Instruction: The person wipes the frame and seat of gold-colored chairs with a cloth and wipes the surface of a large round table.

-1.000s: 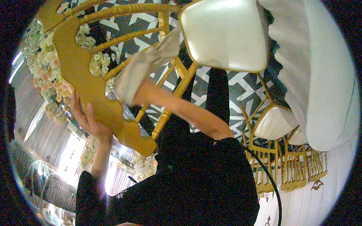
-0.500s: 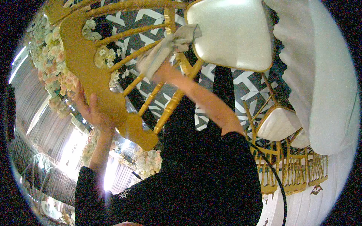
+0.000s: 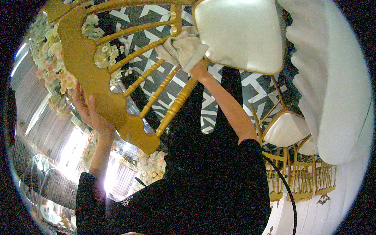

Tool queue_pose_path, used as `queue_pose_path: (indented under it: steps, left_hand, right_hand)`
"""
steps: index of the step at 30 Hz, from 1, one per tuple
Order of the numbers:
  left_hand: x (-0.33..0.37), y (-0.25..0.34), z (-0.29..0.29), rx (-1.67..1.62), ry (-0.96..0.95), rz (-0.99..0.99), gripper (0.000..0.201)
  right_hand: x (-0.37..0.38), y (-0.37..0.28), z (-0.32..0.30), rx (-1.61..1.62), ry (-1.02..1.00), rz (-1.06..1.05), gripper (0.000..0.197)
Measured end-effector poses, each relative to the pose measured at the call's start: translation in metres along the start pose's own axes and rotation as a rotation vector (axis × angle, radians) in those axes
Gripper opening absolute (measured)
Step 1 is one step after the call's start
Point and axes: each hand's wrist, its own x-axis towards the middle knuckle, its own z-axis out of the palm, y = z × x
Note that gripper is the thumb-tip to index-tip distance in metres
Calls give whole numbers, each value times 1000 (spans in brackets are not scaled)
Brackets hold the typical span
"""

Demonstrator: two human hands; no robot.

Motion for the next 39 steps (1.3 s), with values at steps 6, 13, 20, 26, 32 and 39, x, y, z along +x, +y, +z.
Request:
queue_pose_path:
  steps: [6, 13, 20, 26, 32, 39]
  left_hand:
    - [1, -1, 2, 10, -24, 9, 49]
    - [1, -4, 0, -41, 4, 9, 48]
    - [3, -3, 4, -1, -2, 25, 48]
    - [2, -2, 3, -19, 30, 19, 49]
    - [4, -2, 5, -48, 51, -15, 50]
    - [1, -4, 0, -2, 52, 1, 49]
  right_hand:
    - [-53, -12, 2, -71, -324, 143, 53]
    - [-57, -44, -23, 249, -201, -51, 51]
    - [-4, 7, -28, 414, -819, 366, 64]
    - [8, -31, -20, 502, -437, 171, 71]
    - [18, -167, -30, 1104, -433, 278, 51]
    - [75, -150, -36, 483, -840, 65, 69]
